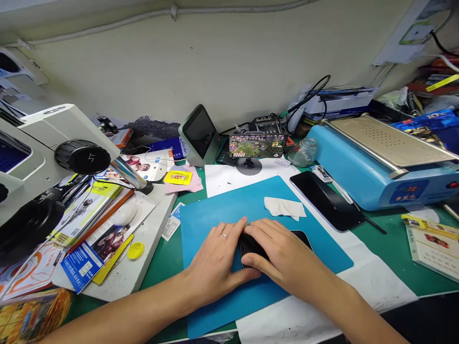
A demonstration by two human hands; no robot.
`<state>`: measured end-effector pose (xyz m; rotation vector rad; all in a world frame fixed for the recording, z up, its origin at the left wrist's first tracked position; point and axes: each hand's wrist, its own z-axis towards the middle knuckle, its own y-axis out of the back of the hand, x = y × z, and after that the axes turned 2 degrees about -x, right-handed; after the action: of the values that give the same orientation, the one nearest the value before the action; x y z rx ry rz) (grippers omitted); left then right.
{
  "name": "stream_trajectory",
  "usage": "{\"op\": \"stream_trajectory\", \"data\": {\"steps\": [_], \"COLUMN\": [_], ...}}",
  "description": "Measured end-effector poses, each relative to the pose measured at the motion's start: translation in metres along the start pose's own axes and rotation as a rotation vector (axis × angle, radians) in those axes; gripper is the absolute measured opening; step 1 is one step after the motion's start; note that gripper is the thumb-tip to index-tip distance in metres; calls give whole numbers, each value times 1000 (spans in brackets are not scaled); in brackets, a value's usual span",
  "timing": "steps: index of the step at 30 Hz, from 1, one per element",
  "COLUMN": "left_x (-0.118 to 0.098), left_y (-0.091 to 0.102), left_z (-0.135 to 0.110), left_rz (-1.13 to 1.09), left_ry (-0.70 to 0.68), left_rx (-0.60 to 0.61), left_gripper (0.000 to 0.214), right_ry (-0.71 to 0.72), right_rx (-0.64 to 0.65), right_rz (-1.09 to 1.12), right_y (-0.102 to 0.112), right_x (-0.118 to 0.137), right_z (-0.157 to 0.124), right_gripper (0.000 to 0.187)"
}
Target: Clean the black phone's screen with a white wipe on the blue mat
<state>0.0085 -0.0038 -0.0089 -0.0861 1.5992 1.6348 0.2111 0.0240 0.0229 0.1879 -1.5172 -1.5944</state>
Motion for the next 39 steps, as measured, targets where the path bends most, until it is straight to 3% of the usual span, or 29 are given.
{"op": "stream_trajectory", "data": {"steps": [6,10,16,19,25,31,39], "left_x": [0,-2,-2,0,-2,-2,-6], "left_y": [2,5,5,2,-1,3,7], "left_z": [0,1,-4,-7,-6,-4,-1], "left_rz": [13,-20,-96,-97,-45,10,71], "left_ry": [-8,33,84,104,141,134,86], "left_rx": [23,31,-2,-39,-80,-3,56], "left_gripper": [87,78,76,88,98,86,72], "right_ry": [75,93,124,80,-75,-307,-481], "right_rx": [43,-31,-171,-201,-115,-150,-101], "right_rz": [-136,-187,-121,-45,-56,-161,-194], "right_y": [22,29,36,38,39,39,39], "right_x": [-19,-32,-32,-37,-59,-84,-93], "right_z": [-33,-51,-39,-16,23,11,-4], "right_gripper": [46,32,25,25,37,46,29]}}
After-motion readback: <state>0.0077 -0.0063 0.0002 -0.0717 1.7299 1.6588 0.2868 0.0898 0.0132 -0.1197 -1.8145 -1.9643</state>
